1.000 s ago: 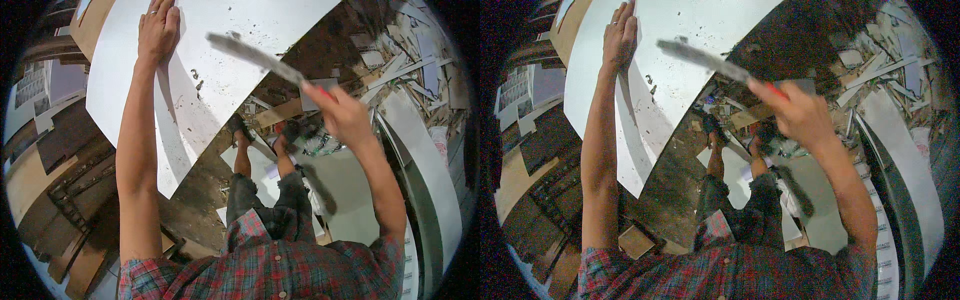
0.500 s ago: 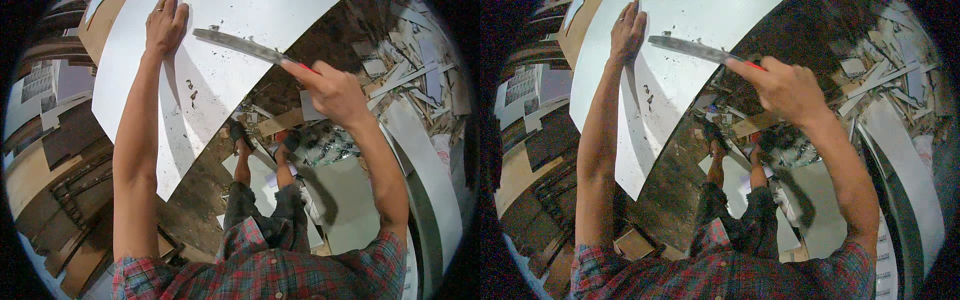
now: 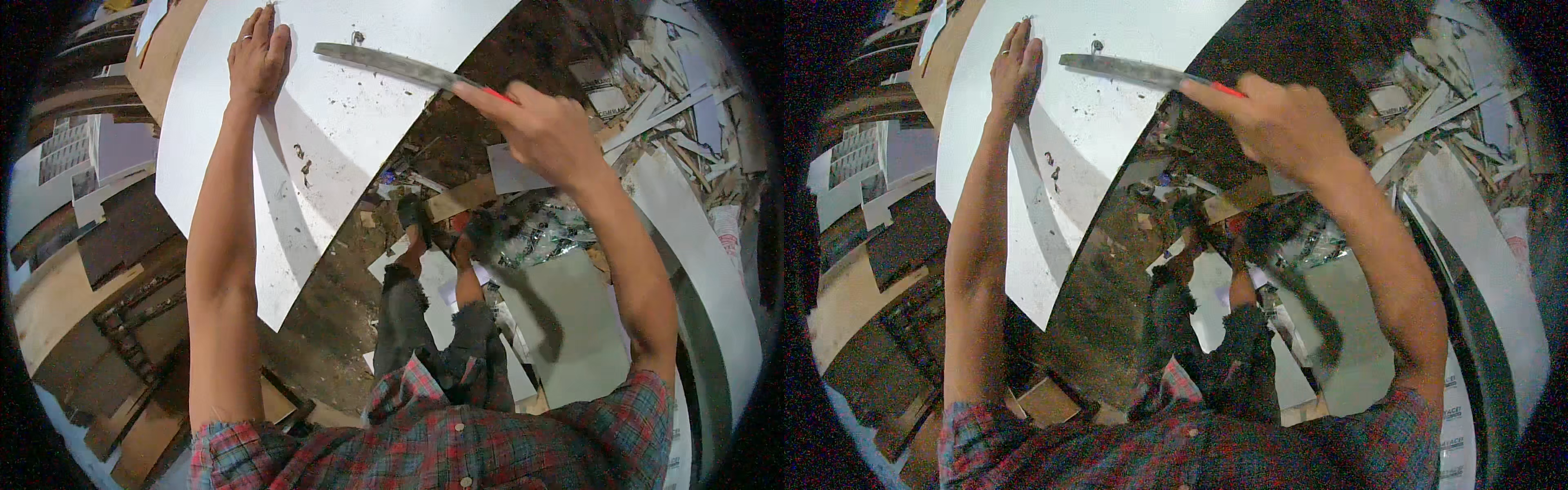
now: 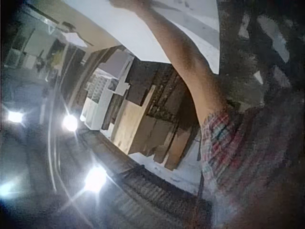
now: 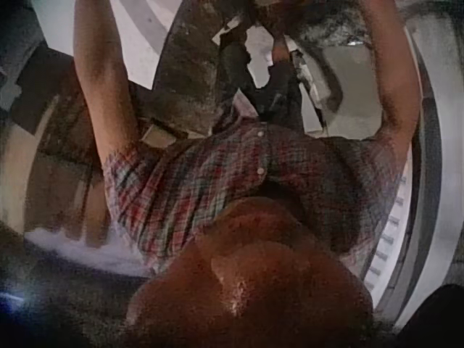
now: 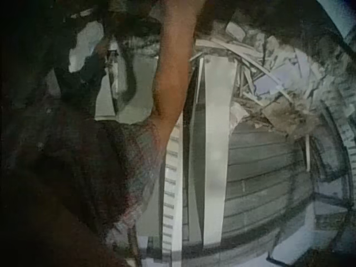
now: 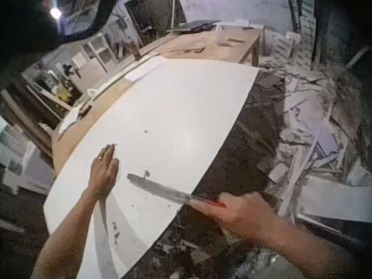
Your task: The person scrapes a white board with a tool, applies adhesive from a bottle, spreads it across the surface, and attaches a sheet of laminate.
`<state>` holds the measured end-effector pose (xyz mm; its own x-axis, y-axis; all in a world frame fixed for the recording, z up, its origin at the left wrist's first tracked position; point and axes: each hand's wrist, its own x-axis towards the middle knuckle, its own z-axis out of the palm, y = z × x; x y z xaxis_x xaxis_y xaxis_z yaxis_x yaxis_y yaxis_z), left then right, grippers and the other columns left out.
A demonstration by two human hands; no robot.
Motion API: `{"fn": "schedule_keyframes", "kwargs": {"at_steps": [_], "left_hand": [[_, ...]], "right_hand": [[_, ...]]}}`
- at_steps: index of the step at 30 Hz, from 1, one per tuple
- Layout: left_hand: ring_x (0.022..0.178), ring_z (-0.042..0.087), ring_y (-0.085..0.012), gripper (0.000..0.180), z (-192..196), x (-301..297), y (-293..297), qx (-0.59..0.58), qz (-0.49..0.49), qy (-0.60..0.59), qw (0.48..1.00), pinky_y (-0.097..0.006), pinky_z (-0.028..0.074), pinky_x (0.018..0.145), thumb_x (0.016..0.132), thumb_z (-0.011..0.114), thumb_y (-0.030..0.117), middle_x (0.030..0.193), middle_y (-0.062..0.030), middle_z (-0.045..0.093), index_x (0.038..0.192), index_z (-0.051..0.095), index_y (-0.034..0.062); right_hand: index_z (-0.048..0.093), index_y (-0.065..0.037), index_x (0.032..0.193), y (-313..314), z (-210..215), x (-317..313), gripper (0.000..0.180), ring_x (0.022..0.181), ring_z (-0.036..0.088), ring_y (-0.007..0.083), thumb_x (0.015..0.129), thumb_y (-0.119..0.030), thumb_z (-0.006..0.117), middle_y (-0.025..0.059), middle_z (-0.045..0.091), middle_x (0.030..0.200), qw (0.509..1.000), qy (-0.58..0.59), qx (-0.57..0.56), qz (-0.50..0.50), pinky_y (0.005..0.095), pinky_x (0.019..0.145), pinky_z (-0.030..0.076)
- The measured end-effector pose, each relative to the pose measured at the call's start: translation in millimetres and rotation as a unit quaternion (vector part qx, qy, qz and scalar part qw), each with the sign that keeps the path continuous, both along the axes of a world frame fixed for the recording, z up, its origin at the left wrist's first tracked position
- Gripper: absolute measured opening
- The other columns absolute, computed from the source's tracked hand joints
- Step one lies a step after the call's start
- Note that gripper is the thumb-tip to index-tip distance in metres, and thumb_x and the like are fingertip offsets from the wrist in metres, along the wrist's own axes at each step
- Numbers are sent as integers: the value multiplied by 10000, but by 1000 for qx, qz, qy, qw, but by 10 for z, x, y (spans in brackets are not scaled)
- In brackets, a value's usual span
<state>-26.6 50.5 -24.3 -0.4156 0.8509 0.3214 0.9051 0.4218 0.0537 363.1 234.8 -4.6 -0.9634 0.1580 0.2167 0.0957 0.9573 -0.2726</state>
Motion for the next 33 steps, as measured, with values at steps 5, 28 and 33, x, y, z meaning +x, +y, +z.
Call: {"fn": "schedule_keyframes", "kwargs": {"at_steps": [5,28,33], "left_hand": [[1328,474,-399,570,133,131,-1,-2,57,-20,998,-438,348,1122,1000,398,381,1472,-219,466,1440,465,25],[1485,277,-252,592,81,146,7,-40,104,-71,991,-485,146,1226,991,367,455,1570,-58,377,1519,398,189],[1489,269,-244,601,136,212,23,-51,122,-68,989,-488,141,1228,986,368,456,1575,-55,366,1520,395,182]], "right_hand": [[532,-376,1407,-41,119,916,725,589,619,296,774,-39,641,81,516,753,996,-49,-73,-2,424,528,543],[655,-252,1304,623,233,242,679,544,544,237,679,13,665,55,534,757,995,-68,-78,15,363,454,452],[577,-373,1378,641,276,737,707,534,558,243,751,-61,668,47,464,722,989,-118,-90,0,374,447,480]]}}
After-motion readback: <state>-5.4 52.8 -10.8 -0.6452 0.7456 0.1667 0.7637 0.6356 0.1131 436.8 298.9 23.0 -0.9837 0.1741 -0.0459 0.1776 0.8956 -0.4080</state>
